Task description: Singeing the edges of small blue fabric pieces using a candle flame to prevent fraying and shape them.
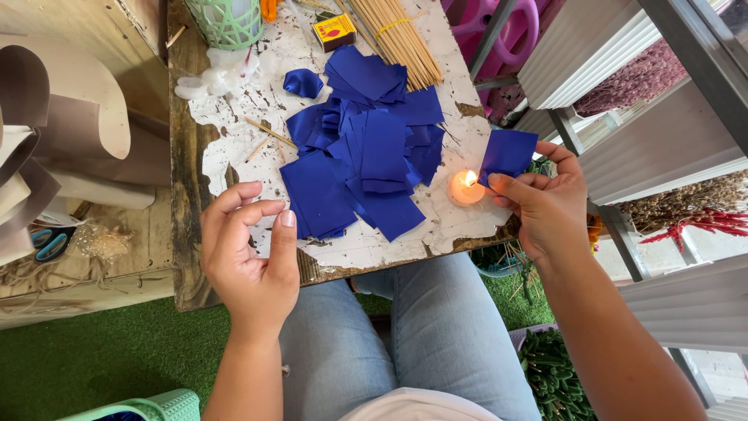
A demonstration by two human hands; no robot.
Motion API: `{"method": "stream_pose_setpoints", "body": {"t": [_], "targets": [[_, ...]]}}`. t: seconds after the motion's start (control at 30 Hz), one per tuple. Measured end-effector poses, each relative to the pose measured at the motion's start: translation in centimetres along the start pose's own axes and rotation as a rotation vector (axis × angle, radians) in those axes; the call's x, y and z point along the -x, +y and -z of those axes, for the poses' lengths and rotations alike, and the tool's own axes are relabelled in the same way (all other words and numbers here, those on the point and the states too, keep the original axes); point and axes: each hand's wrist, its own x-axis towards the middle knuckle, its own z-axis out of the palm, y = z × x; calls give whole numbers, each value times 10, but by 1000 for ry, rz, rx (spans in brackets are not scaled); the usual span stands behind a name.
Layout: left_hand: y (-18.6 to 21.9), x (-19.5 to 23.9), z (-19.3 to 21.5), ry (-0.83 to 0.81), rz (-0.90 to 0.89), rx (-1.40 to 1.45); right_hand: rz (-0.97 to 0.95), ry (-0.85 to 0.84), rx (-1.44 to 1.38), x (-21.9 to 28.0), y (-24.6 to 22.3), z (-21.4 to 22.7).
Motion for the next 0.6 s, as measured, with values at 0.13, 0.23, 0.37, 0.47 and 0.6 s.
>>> {"method": "stream_pose_setpoints", "body": {"t": [0.13, 0.23, 0.37, 0.47, 0.6], "targets": [[1, 0, 1, -5, 4, 0, -5, 1, 1, 2, -2, -1], [1, 0, 1, -8, -3, 2, 1, 0, 6, 1, 0, 0], [2, -1, 1, -10, -9, 0, 23, 10, 24, 2, 0, -3], [3, -2, 1, -14, -8, 1, 29, 17, 27, 4, -2, -5], [3, -2, 2, -17, -8, 3, 22, 14, 30, 5, -3, -5]]}}
